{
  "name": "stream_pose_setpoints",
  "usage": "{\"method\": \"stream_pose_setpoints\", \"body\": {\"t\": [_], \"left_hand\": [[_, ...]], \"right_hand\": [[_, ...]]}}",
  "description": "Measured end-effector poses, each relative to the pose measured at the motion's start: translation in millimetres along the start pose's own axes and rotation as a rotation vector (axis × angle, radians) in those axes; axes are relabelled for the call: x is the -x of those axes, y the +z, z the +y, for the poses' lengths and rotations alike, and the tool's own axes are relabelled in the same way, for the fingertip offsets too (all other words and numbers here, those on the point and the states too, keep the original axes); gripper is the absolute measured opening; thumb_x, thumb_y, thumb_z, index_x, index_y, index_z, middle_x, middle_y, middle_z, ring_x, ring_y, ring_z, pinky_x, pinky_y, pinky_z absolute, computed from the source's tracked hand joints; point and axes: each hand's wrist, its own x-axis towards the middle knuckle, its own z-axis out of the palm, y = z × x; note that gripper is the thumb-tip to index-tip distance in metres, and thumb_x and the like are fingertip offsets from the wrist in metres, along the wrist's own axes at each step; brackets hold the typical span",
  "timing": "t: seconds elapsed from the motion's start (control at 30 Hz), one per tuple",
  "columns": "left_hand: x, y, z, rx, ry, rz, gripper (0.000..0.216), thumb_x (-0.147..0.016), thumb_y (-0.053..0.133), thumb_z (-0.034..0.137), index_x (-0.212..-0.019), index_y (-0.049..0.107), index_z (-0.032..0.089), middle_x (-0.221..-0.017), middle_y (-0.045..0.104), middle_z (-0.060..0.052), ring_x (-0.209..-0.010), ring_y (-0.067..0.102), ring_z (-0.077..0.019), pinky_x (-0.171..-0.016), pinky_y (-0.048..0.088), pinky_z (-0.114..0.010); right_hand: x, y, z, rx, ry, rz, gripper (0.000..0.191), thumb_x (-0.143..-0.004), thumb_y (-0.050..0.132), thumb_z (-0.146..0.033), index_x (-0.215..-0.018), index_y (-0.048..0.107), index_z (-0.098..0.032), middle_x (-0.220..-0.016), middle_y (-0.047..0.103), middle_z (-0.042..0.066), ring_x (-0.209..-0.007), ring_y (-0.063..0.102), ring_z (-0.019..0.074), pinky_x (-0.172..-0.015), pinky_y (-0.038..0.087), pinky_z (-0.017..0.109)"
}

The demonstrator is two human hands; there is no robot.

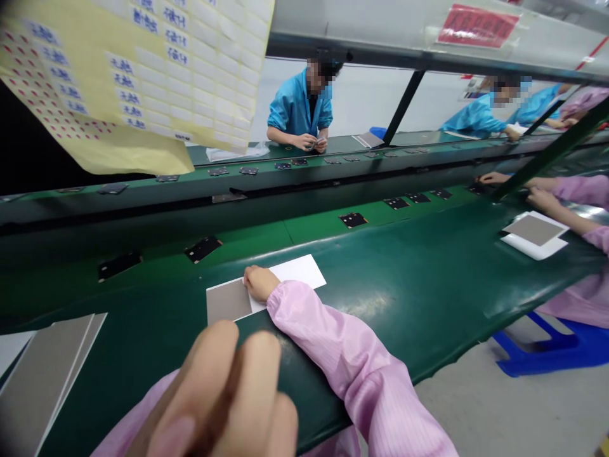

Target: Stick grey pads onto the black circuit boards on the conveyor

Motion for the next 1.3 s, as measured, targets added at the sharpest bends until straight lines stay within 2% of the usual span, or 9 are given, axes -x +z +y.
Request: {"method": "stream_pose_setpoints", "body": {"t": [0.1, 0.2, 0.3, 0.4, 0.7, 0.87, 0.97, 1.1, 1.3], "left_hand": [[2, -36, -1, -0.118, 0.253, -0.002, 0.018, -0.08, 0.057, 0.021, -0.084, 0.039, 0.025, -0.074, 0.037, 0.002, -0.053, 0.042, -0.0092, -0.046, 0.038, -0.021], [13, -98, -2, -0.864, 0.289, 0.243, 0.014, -0.08, 0.041, 0.007, -0.082, 0.04, 0.021, -0.08, 0.043, -0.001, -0.072, 0.048, -0.0144, -0.064, 0.044, -0.027], [30, -164, -4, -1.805, -0.04, 0.251, 0.019, -0.077, 0.037, 0.005, -0.086, 0.047, 0.019, -0.091, 0.05, -0.006, -0.09, 0.046, -0.022, -0.083, 0.04, -0.039], [46, -206, -12, -2.177, -0.244, 0.223, 0.017, -0.081, 0.04, 0.008, -0.091, 0.051, 0.016, -0.095, 0.052, -0.008, -0.091, 0.047, -0.0243, -0.082, 0.041, -0.04], [58, -218, -23, -2.142, -0.189, 0.304, 0.021, -0.085, 0.041, 0.011, -0.101, 0.052, 0.016, -0.128, 0.047, -0.009, -0.115, 0.041, -0.025, -0.095, 0.036, -0.041], [48, -222, -11, -2.131, -0.232, 0.286, 0.015, -0.081, 0.044, 0.013, -0.092, 0.054, 0.017, -0.111, 0.056, -0.008, -0.101, 0.048, -0.0241, -0.087, 0.04, -0.039], [26, -237, 5, -2.145, -0.201, 0.366, 0.015, -0.083, 0.043, 0.016, -0.093, 0.054, 0.016, -0.098, 0.058, -0.007, -0.093, 0.051, -0.0224, -0.083, 0.041, -0.037], [-6, -273, 23, -2.223, -0.112, 0.544, 0.035, -0.09, 0.043, 0.027, -0.12, 0.049, 0.011, -0.125, 0.049, -0.015, -0.114, 0.044, -0.0276, -0.095, 0.036, -0.043], [-17, -300, 23, -2.207, -0.132, 0.472, 0.036, -0.092, 0.041, 0.034, -0.122, 0.052, 0.015, -0.126, 0.05, -0.012, -0.119, 0.045, -0.0249, -0.109, 0.023, -0.045]], "right_hand": [[1, -2, -1, -0.05, 0.009, 0.01, 0.011, -0.081, 0.048, -0.011, -0.082, 0.057, -0.017, -0.086, 0.061, 0.006, -0.074, 0.054, 0.0141, -0.07, 0.037, 0.025], [2, -2, -1, -0.043, 0.016, 0.019, 0.013, -0.083, 0.045, -0.012, -0.079, 0.056, -0.017, -0.083, 0.061, 0.006, -0.072, 0.053, 0.0142, -0.067, 0.037, 0.025], [0, 0, 0, -0.009, -0.006, 0.027, 0.011, -0.082, 0.046, -0.013, -0.081, 0.056, -0.016, -0.084, 0.061, 0.006, -0.075, 0.054, 0.0147, -0.068, 0.036, 0.025], [-2, 5, 1, 0.004, -0.014, 0.043, 0.01, -0.081, 0.047, -0.012, -0.081, 0.056, -0.015, -0.085, 0.062, 0.006, -0.076, 0.055, 0.0145, -0.07, 0.037, 0.024], [-3, 8, 16, -0.221, -0.005, 0.094, 0.01, -0.081, 0.046, -0.013, -0.075, 0.053, -0.016, -0.071, 0.06, 0.003, -0.064, 0.054, 0.0125, -0.064, 0.04, 0.024], [-54, -23, 28, -0.222, -0.077, 0.152, 0.01, -0.081, 0.045, -0.015, -0.075, 0.053, -0.017, -0.074, 0.059, 0.003, -0.067, 0.054, 0.0128, -0.069, 0.043, 0.026], [-98, -40, 27, -0.197, -0.204, 0.138, 0.01, -0.083, 0.044, -0.016, -0.076, 0.053, -0.017, -0.078, 0.057, 0.003, -0.071, 0.053, 0.0129, -0.072, 0.043, 0.026], [-135, -41, 25, -0.194, -0.309, 0.117, 0.009, -0.083, 0.045, -0.017, -0.079, 0.052, -0.016, -0.08, 0.056, 0.003, -0.074, 0.052, 0.0129, -0.074, 0.042, 0.026], [-151, -32, 36, -0.139, -0.252, 0.11, 0.011, -0.081, 0.046, -0.012, -0.078, 0.055, -0.016, -0.076, 0.057, 0.002, -0.073, 0.053, 0.0125, -0.074, 0.041, 0.025]]}}
